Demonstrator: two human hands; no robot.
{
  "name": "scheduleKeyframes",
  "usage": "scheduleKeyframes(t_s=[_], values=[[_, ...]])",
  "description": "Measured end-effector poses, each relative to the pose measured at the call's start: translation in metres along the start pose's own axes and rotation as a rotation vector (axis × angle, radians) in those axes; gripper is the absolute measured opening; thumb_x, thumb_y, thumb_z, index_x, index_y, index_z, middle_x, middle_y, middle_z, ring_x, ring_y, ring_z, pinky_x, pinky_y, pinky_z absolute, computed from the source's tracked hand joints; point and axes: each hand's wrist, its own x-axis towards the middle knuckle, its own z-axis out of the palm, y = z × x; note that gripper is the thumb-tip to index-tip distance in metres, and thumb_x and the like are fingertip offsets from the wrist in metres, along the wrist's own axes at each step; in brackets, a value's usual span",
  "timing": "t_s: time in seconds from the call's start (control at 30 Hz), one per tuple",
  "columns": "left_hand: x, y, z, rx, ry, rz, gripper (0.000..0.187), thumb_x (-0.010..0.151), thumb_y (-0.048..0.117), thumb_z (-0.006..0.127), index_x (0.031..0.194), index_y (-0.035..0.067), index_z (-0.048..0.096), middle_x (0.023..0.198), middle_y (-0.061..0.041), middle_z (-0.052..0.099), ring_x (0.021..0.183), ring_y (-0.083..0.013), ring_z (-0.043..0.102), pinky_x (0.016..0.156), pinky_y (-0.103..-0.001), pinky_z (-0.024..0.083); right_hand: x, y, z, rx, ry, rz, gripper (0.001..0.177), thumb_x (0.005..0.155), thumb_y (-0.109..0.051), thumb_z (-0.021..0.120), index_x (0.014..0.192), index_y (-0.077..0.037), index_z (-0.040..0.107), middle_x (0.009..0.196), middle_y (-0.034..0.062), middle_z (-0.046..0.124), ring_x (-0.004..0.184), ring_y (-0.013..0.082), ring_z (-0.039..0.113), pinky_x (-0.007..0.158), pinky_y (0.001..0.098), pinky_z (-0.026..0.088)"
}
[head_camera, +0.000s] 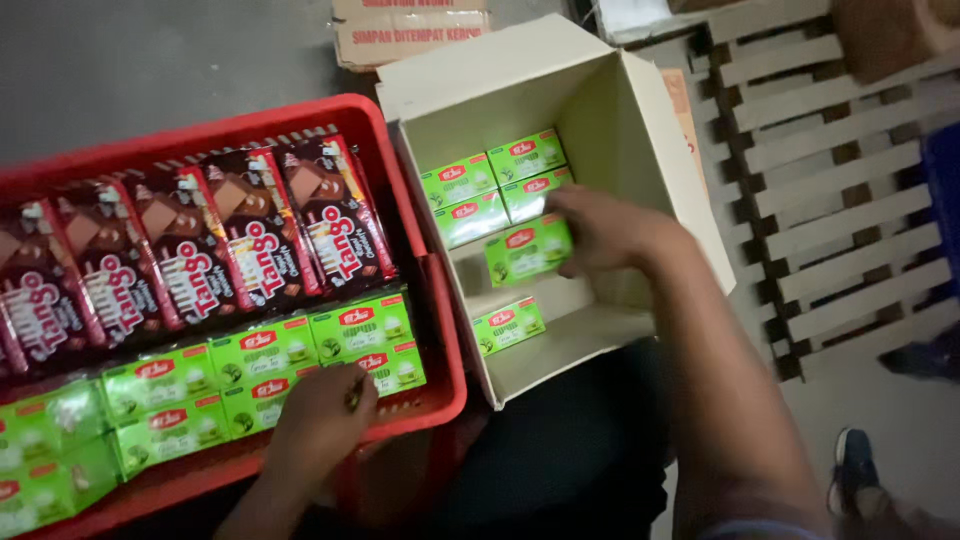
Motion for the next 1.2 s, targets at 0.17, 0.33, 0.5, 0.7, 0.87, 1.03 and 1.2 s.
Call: scheduleKeyframes(t_s=[0.17,0.33,0.5,0.7,0.87,1.03,1.2], values=[[-0.002,-0.008,0.017,-0.01,0.223,0.172,0.031,0.091,0.028,0.06,0.064,0.013,0.053,0.061,-0.011,0.061,0.064,-0.0365,0.058,0.062,-0.052,0.037,-0.101,-0.081,-0.026,0.168,0.241,-0.053,0.071,0.067,-0.024,0.09,0.126,-0.007,0.054,0.117,0.0091,0.058,0.11,0.0187,0.06,0.089,0.0329,0.051],[-0.026,0.011,-0.011,-0.179,0.099,0.052,0.032,0.098,0.032,0.056,0.103,0.006,0.074,0.096,-0.022,0.075,0.101,-0.0423,0.07,0.085,-0.053,0.055,-0.128,-0.129,0.041,0.422,0.518,-0.199,0.078,0.058,-0.011,0.097,0.128,0.0,0.063,0.095,0.014,0.052,0.067,0.0296,0.065,0.062,0.0391,0.058],[0.007,-0.05,0.06,-0.743,0.416,0.409,0.043,0.076,0.005,0.068,0.119,0.01,0.072,0.11,-0.014,0.072,0.103,-0.0337,0.071,0.089,-0.04,0.058,-0.12,-0.178,0.118,0.583,0.671,-0.25,0.077,0.059,-0.012,0.099,0.125,0.002,0.063,0.112,0.0182,0.056,0.098,0.0324,0.068,0.076,0.0387,0.062],[-0.105,-0.042,-0.011,-0.608,0.373,0.726,0.093,0.081,0.011,0.067,0.163,0.013,0.023,0.171,-0.015,0.024,0.158,-0.0346,0.027,0.128,-0.049,0.024,-0.113,-0.204,0.159,0.133,0.496,-0.373,0.076,0.067,-0.031,0.092,0.132,-0.006,0.06,0.12,0.0105,0.067,0.11,0.0243,0.065,0.095,0.0347,0.049],[-0.147,-0.069,-0.019,-0.358,0.499,0.576,0.103,0.08,0.034,0.084,0.161,0.016,0.023,0.157,-0.016,0.04,0.141,-0.0381,0.046,0.108,-0.049,0.043,-0.109,-0.24,0.178,0.228,0.422,-0.411,0.075,0.066,-0.026,0.092,0.131,-0.004,0.061,0.127,0.0105,0.068,0.119,0.0206,0.065,0.104,0.0316,0.048],[-0.177,-0.093,-0.046,-0.251,0.457,0.648,0.079,0.076,0.021,0.078,0.148,0.009,0.049,0.139,-0.013,0.048,0.123,-0.0345,0.059,0.096,-0.046,0.051,-0.097,-0.273,0.177,0.183,0.317,-0.482,0.08,0.065,-0.027,0.094,0.135,-0.007,0.059,0.123,0.0085,0.068,0.114,0.0201,0.066,0.099,0.0316,0.05],[-0.159,-0.144,-0.07,-0.375,0.52,0.35,0.08,0.071,0.019,0.078,0.145,0.006,0.051,0.148,-0.009,0.038,0.129,-0.0292,0.057,0.111,-0.035,0.041,-0.074,-0.237,0.174,0.009,0.462,-0.496,0.076,0.083,-0.021,0.072,0.148,0.004,0.04,0.157,0.0273,0.045,0.146,0.0376,0.045,0.122,0.0432,0.032]])
